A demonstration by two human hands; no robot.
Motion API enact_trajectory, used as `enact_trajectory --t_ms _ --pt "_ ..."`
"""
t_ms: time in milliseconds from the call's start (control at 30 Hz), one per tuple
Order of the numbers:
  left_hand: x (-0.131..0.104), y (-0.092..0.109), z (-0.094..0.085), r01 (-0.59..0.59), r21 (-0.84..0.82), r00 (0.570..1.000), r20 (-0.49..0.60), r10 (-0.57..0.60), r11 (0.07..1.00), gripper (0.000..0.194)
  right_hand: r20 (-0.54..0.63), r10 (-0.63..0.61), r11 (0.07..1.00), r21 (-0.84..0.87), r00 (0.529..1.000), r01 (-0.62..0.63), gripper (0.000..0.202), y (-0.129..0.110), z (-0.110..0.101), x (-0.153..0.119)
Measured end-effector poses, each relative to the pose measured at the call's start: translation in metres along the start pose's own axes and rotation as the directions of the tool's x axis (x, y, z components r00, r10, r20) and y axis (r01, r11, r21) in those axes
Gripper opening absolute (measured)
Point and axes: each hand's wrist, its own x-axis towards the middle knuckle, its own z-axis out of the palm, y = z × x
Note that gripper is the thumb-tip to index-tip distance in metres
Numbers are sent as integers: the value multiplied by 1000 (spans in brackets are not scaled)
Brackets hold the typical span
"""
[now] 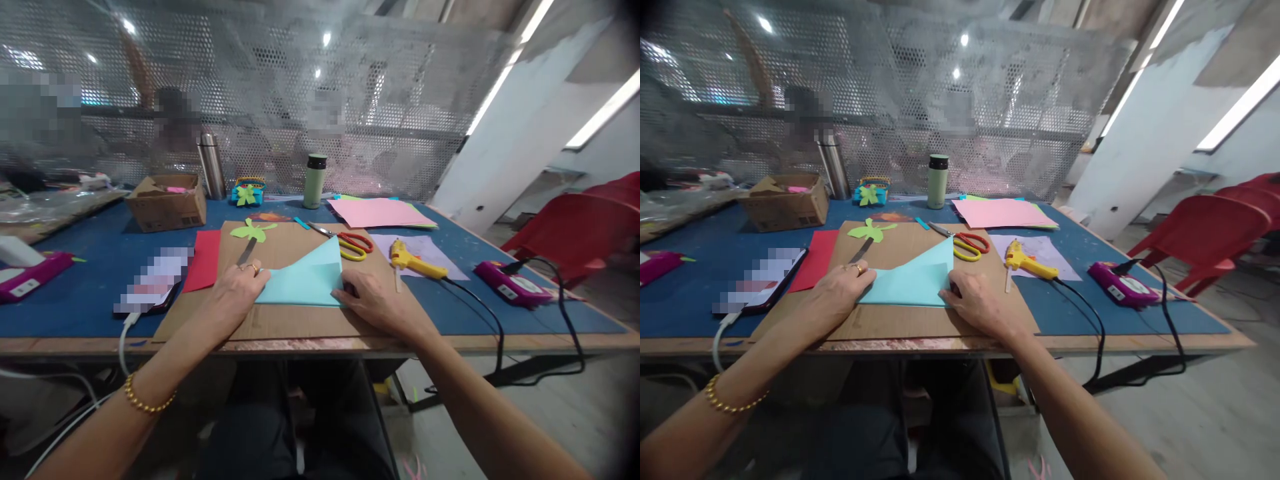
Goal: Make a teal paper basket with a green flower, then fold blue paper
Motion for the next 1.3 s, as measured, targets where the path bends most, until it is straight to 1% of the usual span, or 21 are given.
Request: enact_trajectory --t_ms 67,167,300,367,467,567,667,733,767,800,833,867,900,967,1033,1067,1133,1200,1300 --pt "0 0 0 0 -9 1000 12 0 1000 33 6 8 1000 -5 1000 -8 28 -1 0 0" --pt "-2 -1 2 8 -14 1000 -1 -8 1000 36 -3 19 1000 3 1000 -19 28 -4 -2 -2" --pt "-2 -1 7 5 -50 999 -39 -7 999 25 -19 11 1000 21 1000 -11 28 -7 -3 -4" --pt "-1 0 10 0 -51 999 -50 -2 999 30 -18 7 1000 24 1000 -7 28 -8 -3 -4" --pt "0 2 12 16 -28 999 -36 -17 999 38 -38 13 999 38 999 -11 26 -9 -3 -4" --pt "1 5 7 25 13 1000 -8 -25 1000 43 -63 18 999 50 998 -15 23 -10 -4 -4" --pt "1 9 -1 27 43 1000 11 -27 999 46 -75 49 999 23 996 -47 21 -11 -3 -5" --pt "1 12 -4 35 51 999 14 -36 998 50 -122 76 996 -42 990 -81 13 -13 -1 -7" --pt "1 13 -5 40 54 999 5 -40 998 53 -176 77 991 -94 981 -95 8 -15 1 -8" --pt "1 13 -5 39 56 999 -11 -39 998 55 -240 58 983 -154 969 -97 14 -17 3 -9" --pt "1 14 -5 28 52 999 -28 -26 998 54 -297 12 972 -221 955 -81 24 -19 5 -10" --pt "2 15 -4 3 41 999 -41 -1 999 50 -331 -62 957 -288 941 -38 31 -22 6 -11" --pt "2 16 -3 -32 23 999 -41 33 999 42 -328 -158 938 -344 931 38 32 -24 7 -12" --pt "3 19 -1 -113 -20 994 -5 113 993 26 -232 -355 887 -390 906 248 31 -29 8 -13" --pt "3 23 -1 -168 -57 985 33 170 984 25 -118 -494 835 -340 861 432 30 -32 7 -14" --pt "2 25 -1 -180 -70 982 40 183 981 26 -77 -535 817 -303 842 491 29 -33 6 -14" --pt "2 28 -2 -182 -93 982 38 186 979 25 -19 -576 793 -252 817 554 29 -35 5 -15" --pt "3 28 -2 -173 -114 983 46 179 978 24 22 -593 778 -242 805 580 30 -36 5 -15" --pt "4 27 -2 -177 -132 981 54 186 975 24 54 -589 776 -239 806 583 30 -37 5 -16"
